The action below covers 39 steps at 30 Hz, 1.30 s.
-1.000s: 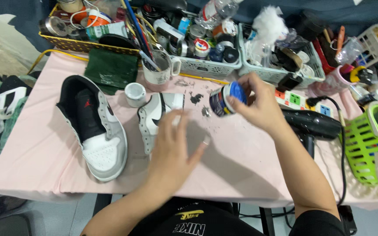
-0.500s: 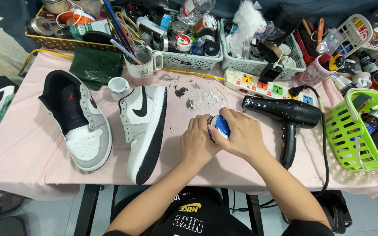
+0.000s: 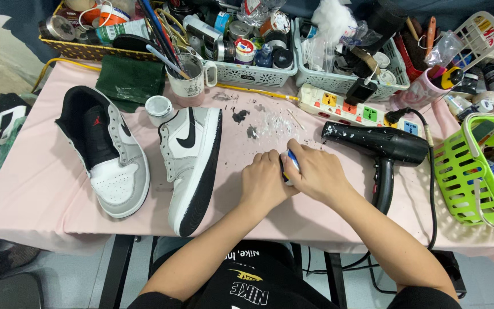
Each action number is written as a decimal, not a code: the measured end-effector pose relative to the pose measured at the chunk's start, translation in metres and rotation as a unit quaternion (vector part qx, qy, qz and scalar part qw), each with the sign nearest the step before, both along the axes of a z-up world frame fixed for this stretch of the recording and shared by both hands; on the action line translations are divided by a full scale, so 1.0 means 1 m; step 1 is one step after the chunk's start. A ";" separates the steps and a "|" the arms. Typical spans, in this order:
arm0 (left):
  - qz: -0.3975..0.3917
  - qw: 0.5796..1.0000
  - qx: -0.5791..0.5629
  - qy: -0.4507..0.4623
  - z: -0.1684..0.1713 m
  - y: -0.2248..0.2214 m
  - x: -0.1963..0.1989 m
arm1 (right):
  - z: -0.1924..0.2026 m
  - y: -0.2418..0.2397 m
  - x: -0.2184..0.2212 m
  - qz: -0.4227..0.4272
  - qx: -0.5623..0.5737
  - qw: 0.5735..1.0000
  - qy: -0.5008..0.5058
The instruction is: The person cleans a shoe using a cotton swab and then applies black paint to the outsole with a brush.
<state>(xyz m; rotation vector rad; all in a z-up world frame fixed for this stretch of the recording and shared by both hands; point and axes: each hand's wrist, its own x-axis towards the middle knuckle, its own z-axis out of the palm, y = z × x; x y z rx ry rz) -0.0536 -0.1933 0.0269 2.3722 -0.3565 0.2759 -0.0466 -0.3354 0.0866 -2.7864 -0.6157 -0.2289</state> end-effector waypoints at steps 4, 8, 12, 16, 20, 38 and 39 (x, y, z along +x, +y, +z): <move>-0.015 0.999 0.013 0.047 0.011 0.002 0.006 | -0.004 -0.005 0.012 0.013 0.089 0.996 0.020; -0.040 0.993 0.019 0.113 0.028 0.012 0.006 | -0.018 -0.015 0.019 0.064 0.163 0.984 0.028; -0.071 0.987 0.017 0.144 0.028 0.016 0.005 | -0.031 -0.021 0.018 0.095 0.193 0.976 0.034; -0.252 0.933 -0.130 0.221 -0.003 0.024 0.012 | -0.028 -0.034 0.015 0.202 0.177 0.963 -0.018; -0.518 0.673 -0.411 0.332 -0.050 0.008 0.015 | -0.012 -0.042 0.007 0.370 0.206 0.906 -0.012; -0.043 0.984 0.047 0.168 0.042 0.001 -0.025 | 0.007 -0.038 0.005 0.153 0.013 0.986 0.071; -0.065 0.981 0.043 0.175 0.045 0.003 -0.025 | 0.006 -0.037 0.001 0.150 0.035 0.986 0.063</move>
